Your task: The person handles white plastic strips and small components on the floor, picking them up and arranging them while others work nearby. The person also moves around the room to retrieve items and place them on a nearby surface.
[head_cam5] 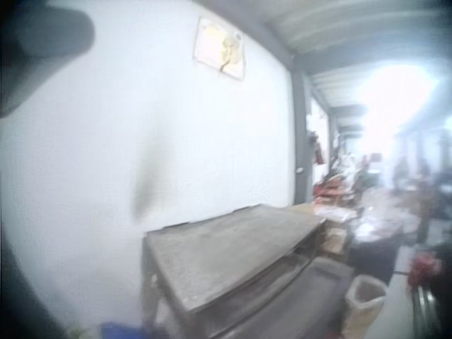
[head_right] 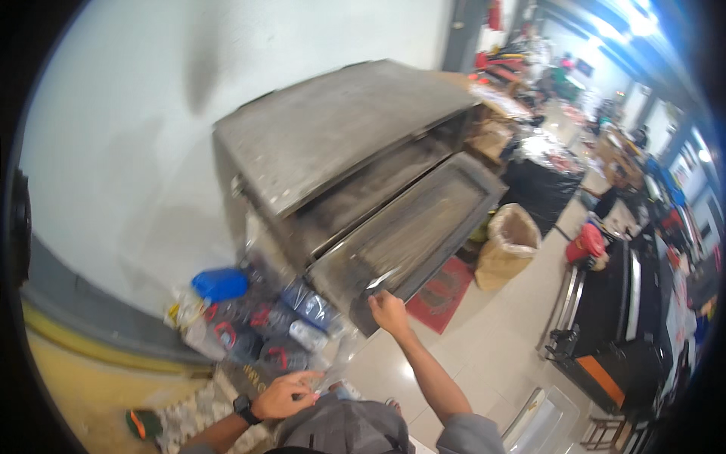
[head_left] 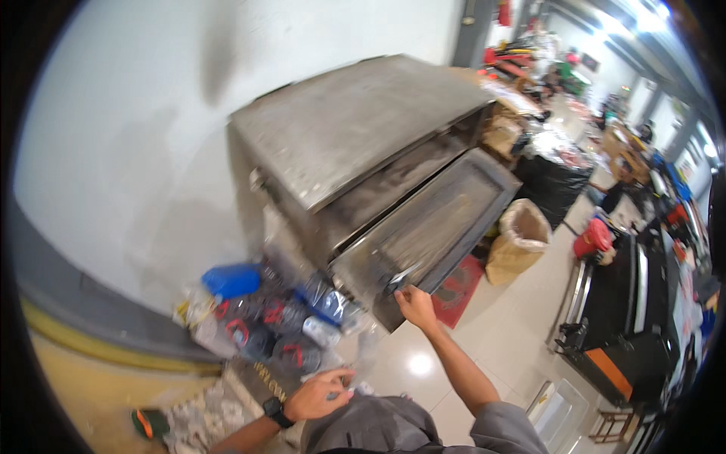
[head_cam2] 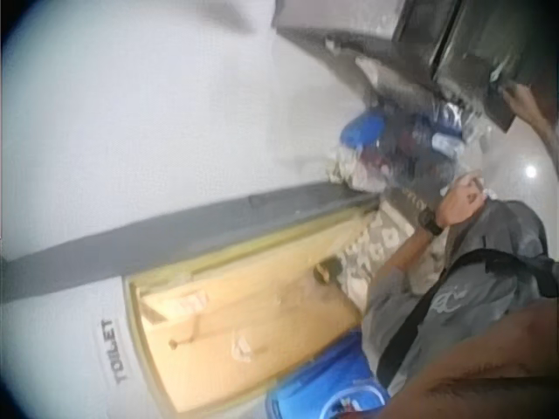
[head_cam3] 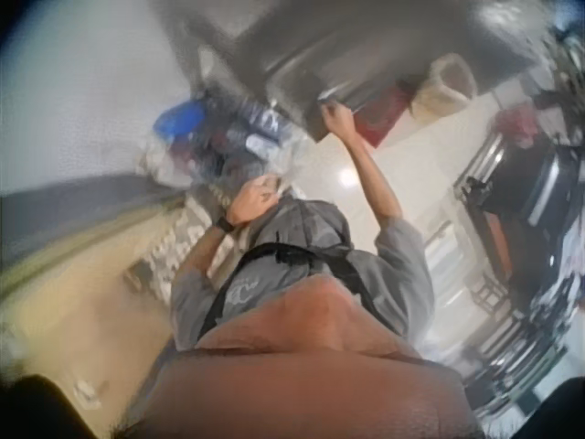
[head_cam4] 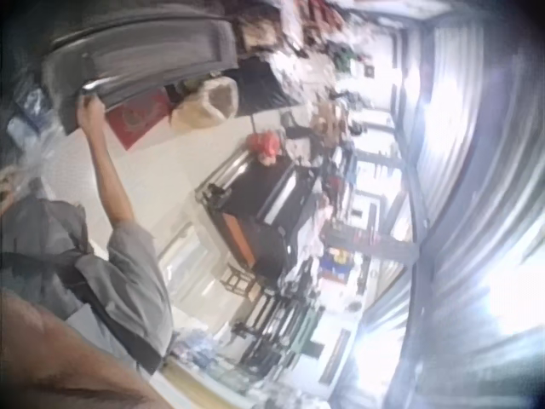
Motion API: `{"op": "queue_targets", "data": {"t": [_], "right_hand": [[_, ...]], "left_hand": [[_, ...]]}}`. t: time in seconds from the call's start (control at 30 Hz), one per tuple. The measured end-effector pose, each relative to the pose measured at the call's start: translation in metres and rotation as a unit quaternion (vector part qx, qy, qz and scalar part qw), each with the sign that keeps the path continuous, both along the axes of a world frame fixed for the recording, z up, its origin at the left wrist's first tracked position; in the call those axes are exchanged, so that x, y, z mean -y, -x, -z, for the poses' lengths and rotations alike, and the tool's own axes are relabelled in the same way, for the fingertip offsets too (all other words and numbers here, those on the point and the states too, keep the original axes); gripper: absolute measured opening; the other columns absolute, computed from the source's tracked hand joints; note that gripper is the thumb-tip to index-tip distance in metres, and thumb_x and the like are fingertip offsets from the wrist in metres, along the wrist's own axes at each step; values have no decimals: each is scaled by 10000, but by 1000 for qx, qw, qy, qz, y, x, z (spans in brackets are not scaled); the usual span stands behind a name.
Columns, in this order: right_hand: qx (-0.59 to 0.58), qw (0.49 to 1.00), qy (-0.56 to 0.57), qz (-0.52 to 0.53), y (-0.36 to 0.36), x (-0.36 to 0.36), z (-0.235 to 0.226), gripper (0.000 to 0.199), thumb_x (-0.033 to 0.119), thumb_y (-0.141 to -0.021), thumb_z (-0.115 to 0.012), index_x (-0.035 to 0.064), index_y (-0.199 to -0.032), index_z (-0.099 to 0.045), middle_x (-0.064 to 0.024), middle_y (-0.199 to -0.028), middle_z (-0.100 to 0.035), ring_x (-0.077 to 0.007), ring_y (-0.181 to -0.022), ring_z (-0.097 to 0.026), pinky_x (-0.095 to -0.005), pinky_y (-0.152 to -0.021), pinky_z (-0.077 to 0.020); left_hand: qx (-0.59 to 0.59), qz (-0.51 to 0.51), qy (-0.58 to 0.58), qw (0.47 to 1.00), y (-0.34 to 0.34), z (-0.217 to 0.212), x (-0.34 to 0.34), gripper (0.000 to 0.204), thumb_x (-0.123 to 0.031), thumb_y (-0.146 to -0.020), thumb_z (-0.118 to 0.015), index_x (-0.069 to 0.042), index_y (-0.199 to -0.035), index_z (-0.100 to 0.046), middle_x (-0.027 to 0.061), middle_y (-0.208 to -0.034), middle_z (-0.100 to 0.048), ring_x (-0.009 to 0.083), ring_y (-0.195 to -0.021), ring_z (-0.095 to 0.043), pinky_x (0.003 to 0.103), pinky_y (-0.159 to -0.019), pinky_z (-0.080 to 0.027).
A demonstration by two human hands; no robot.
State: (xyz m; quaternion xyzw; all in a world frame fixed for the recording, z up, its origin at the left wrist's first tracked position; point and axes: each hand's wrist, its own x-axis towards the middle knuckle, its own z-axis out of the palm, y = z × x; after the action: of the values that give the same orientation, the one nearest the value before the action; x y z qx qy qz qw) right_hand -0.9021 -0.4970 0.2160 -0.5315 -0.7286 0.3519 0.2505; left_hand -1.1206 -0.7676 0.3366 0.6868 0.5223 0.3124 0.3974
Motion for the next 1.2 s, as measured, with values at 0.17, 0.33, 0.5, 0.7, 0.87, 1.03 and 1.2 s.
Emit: {"op": "queue_targets", "data": {"t": [0.17, 0.33, 0.5, 0.7, 0.87, 1.03, 1.2], "right_hand": [[221, 962, 30, 156, 18, -74, 16, 436, 411, -930, -602, -14, -965, -691, -258, -996, -711, -419, -961, -700, -509, -839, -563], [180, 958, 74, 209, 40, -75, 18, 339, 297, -868, -636, -15, -981, -704, -253, -1013, -717, -413, -987, -701, -487, -858, -569], [107, 959, 84, 250, 32, -84, 37, 288, 213, -810, -695, -38, -949, -715, -293, -1013, -700, -448, -991, -687, -487, -848, -565], [-30, 972, 0, 234, 22, -93, 20, 224, 197, -798, -727, -13, -840, -661, -283, -878, -690, -434, -919, -690, -482, -785, -547], [-294, 953, 32, 65, 4, -14, -56, 348, 184, -861, -814, 59, -711, -526, 18, -670, -564, -67, -652, -500, -283, -554, -427], [-305, 950, 47, 35, -33, 62, -86, 412, 229, -891, -784, 63, -678, -473, 5, -622, -525, -67, -612, -436, -293, -526, -380], [-320, 942, 63, 77, -91, 92, -93, 422, 247, -884, -790, 45, -691, -474, -12, -640, -541, -95, -608, -454, -306, -540, -401]], "left_hand": [[73, 34, -83, 993, 12, 21, -38, 146, -92, -856, -762, 37, -921, -736, 184, -1104, -720, 176, -756, -658, 301, -691, -518], [172, -92, 97, 976, 8, -43, -50, 249, -85, -928, -578, 52, -724, -618, 94, -834, -735, 134, -716, -622, 286, -666, -480], [233, -123, 133, 955, 12, -11, -63, 229, -99, -949, -554, 18, -763, -620, 37, -735, -654, 122, -683, -588, 279, -650, -470], [312, -144, 144, 928, -5, 30, -76, 175, -199, -1010, -563, -55, -923, -610, -18, -721, -562, 74, -635, -517, 251, -583, -423], [342, -239, 148, 897, -29, 18, -100, 241, -256, -1005, -634, -48, -1124, -640, -41, -785, -593, 34, -566, -425, 220, -510, -355], [273, -194, 134, 933, -79, -1, -111, 354, -272, -991, -660, -17, -1236, -675, -6, -839, -674, 33, -608, -465, 216, -537, -376], [343, -195, 163, 904, -137, 2, -105, 241, -66, -850, -775, 101, -1007, -699, 167, -963, -739, 132, -697, -638, 257, -602, -491]]}}
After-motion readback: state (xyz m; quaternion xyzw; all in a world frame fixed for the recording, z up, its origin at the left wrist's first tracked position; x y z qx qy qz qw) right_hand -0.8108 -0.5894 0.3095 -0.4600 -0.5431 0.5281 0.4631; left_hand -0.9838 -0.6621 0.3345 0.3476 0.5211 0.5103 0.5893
